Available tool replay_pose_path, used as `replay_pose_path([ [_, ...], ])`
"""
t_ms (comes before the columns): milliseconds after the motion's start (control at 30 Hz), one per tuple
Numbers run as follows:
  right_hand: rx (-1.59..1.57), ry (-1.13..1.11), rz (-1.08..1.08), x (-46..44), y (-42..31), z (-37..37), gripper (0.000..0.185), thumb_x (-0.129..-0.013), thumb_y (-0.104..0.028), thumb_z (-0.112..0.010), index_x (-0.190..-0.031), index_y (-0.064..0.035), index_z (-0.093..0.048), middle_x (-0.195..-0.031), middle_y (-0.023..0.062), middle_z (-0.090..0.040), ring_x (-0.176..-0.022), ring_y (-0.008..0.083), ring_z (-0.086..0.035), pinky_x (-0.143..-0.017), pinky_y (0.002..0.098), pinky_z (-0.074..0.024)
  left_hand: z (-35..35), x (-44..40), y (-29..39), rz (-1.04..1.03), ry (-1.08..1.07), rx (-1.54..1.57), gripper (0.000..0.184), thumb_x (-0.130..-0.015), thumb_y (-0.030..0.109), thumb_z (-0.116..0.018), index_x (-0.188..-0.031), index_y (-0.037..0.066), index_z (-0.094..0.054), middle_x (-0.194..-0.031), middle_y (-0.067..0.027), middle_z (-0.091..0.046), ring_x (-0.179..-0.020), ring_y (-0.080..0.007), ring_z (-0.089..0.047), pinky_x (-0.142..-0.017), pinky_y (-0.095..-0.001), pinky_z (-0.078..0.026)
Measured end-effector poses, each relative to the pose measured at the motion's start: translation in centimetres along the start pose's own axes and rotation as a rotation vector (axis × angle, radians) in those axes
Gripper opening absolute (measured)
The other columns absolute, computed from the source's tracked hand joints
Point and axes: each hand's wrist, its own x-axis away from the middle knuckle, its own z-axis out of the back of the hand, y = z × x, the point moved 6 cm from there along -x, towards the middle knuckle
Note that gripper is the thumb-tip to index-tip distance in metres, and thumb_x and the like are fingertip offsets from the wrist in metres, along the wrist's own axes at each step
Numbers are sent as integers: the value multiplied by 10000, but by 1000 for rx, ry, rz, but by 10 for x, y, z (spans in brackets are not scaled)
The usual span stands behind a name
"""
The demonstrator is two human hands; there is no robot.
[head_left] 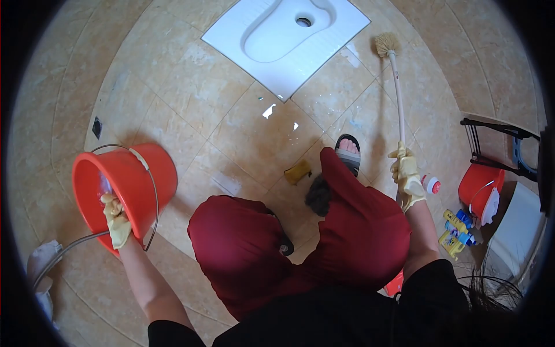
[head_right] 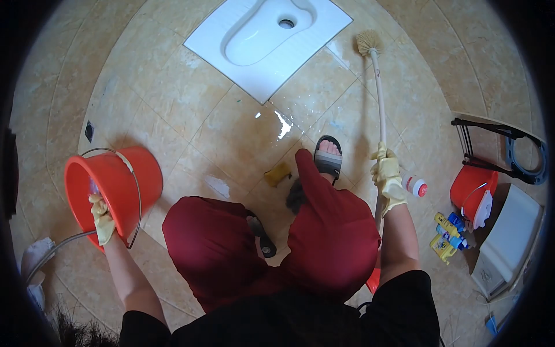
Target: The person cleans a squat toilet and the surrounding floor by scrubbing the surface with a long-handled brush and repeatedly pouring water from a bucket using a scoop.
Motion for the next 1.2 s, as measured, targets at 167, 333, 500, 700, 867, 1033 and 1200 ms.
replay_pose_path([
  [167, -79, 1, 33, -19, 4, 0, 538, -1011, -594, -455, -900, -86, -592, -472, 31, -419, -316, 138, -347, -302, 303, -268, -100, 50, 95, -332, 220, 32, 92, -1000, 94, -543, -1078, 102, -495, -770, 76, -279, -629, -21, -266, -582, -201, -249],
  [333, -93, -4, 46, -9, 1, -4, 504, -1021, -565, -458, -882, -98, -587, -483, 22, -430, -326, 134, -367, -306, 300, -280, -109, 80, 181, -345, 297, -331, 509, -1026, 100, -495, -1502, -40, -380, -1193, 26, -560, -789, -14, -443, -727, -168, -369],
  [500, -253, -14, 26, -6, 10, -14, 475, -1016, -550, -494, -828, -125, -591, -463, 11, -425, -315, 128, -371, -296, 300, -264, -228, 11, 269, -371, 90, -813, 418, -1035, 146, -459, -1413, -30, -496, -1372, -59, -559, -898, -90, -538, -796, -219, -412],
  [700, -275, -27, 62, 5, 15, -9, 462, -1018, -538, -497, -830, -125, -585, -480, -11, -414, -332, 114, -381, -307, 285, -266, -418, -156, 328, -852, 42, -1898, 423, -1028, 420, -540, -828, 53, -605, -625, -81, -532, -491, -220, -457, -509, -398, -364],
  [867, -311, -32, 19, 18, 18, 5, 452, -1025, -532, -489, -855, -122, -578, -504, -18, -418, -337, 105, -364, -315, 279, -260, -528, -310, 388, -699, 98, -1976, 223, -956, 297, -668, -1010, 85, -705, -689, -11, -576, -622, -108, -545, -530, -282, -424],
  [1033, -357, -58, -67, 28, 21, 7, 444, -1032, -528, -479, -866, -126, -568, -512, -20, -414, -340, 98, -349, -321, 272, -253, -586, -334, 400, -713, 227, -2089, 267, -972, 263, -635, -1152, 67, -656, -847, -53, -625, -719, -129, -562, -654, -290, -438],
  [1200, -379, -105, -110, 36, 28, -4, 420, -1036, -527, -471, -904, -139, -565, -520, -23, -419, -352, 98, -357, -327, 270, -252, -565, -330, 371, -771, 126, -1929, 283, -1004, 230, -583, -1202, 34, -637, -885, -46, -643, -696, -104, -548, -628, -268, -426],
])
